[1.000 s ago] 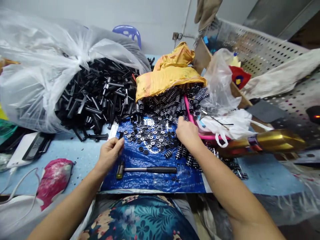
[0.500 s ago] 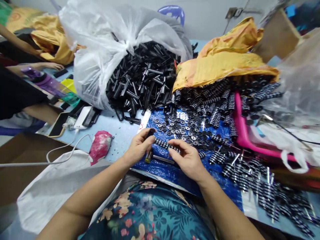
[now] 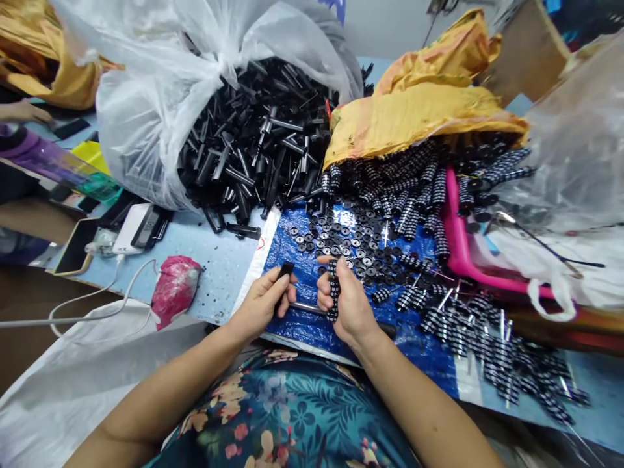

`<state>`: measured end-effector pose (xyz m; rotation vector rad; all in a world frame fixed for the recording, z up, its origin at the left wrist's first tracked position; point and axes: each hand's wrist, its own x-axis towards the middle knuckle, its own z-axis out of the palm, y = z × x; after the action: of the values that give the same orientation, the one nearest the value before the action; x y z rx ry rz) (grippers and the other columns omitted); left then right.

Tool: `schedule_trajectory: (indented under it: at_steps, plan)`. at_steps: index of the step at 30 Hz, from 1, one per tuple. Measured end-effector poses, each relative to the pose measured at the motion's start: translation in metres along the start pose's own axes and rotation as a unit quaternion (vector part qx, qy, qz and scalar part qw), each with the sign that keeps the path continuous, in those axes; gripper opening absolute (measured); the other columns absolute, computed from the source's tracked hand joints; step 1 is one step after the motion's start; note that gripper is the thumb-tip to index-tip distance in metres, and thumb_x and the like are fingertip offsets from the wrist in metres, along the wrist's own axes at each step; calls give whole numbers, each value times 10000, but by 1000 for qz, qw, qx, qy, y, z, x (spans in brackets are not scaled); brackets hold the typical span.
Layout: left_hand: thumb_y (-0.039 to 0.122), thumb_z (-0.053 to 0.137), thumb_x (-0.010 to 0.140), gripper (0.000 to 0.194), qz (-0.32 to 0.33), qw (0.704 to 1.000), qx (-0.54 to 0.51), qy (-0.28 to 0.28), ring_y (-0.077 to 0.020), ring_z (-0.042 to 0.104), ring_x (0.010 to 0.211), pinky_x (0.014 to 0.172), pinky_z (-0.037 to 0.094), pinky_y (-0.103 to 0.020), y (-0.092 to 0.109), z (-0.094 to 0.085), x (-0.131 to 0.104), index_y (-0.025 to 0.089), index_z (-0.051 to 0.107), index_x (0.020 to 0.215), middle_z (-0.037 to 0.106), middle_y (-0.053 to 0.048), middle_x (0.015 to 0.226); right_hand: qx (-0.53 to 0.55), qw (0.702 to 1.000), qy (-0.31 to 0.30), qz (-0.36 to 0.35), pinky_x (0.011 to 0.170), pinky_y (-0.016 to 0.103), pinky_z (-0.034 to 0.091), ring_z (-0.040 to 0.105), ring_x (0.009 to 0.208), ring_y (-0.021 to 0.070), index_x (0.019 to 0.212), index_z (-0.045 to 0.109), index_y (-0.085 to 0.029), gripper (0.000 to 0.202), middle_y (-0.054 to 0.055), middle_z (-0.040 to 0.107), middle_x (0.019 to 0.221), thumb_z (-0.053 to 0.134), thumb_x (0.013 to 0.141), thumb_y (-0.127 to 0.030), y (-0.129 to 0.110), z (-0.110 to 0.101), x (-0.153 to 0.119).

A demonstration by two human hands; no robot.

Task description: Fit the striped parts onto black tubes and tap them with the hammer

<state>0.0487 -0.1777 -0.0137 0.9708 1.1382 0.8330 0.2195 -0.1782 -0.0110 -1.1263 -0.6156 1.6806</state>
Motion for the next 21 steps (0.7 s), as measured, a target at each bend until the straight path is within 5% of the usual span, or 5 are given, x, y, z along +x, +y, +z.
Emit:
schedule_trajectory:
  at_steps: [4,9,13,16,21]
  plan:
    - [482,646,880,289,69,995,54,41,-86,483,528,508,379,-246,5,10,3,196,607,888,603,4,728,-10,998,43,-54,485,241,421,481,522,118,1112,562,-257,423,-35,511,693,430,961,-629,1,12,0]
    - [379,757,783,228,115,988,103,10,-109,431,600,566,364,-272,13,25,10,191,643,844,540,16,689,-175,976,7,-133,892,415,560,625,1149,258,1290,508,-229,526,141,611,1272,255,1008,-594,8,15,1]
    - [380,731,800,243,91,993,80,2,-104,395,615,557,326,-259,20,15,4,176,605,766,480,24,663,-437,853,-41,-281,1129,557,407,259,1504,364,1561,204,-241,907,182,289,1596,593,867,-677,9,-9,-6]
    - [395,743,790,282,52,997,56,-27,-95,398,623,562,319,-246,20,6,-3,163,586,757,469,28,671,-551,733,-96,-387,1148,607,375,273,1495,395,1583,178,-261,950,194,268,1599,720,848,-525,9,-24,-11]
    - [543,610,891,392,38,999,25,-11,-79,392,573,533,309,-233,15,10,-8,152,592,862,488,31,680,-501,700,-96,-500,1106,551,473,465,1383,352,1572,280,-242,912,174,417,1517,787,824,-371,8,-21,-13]
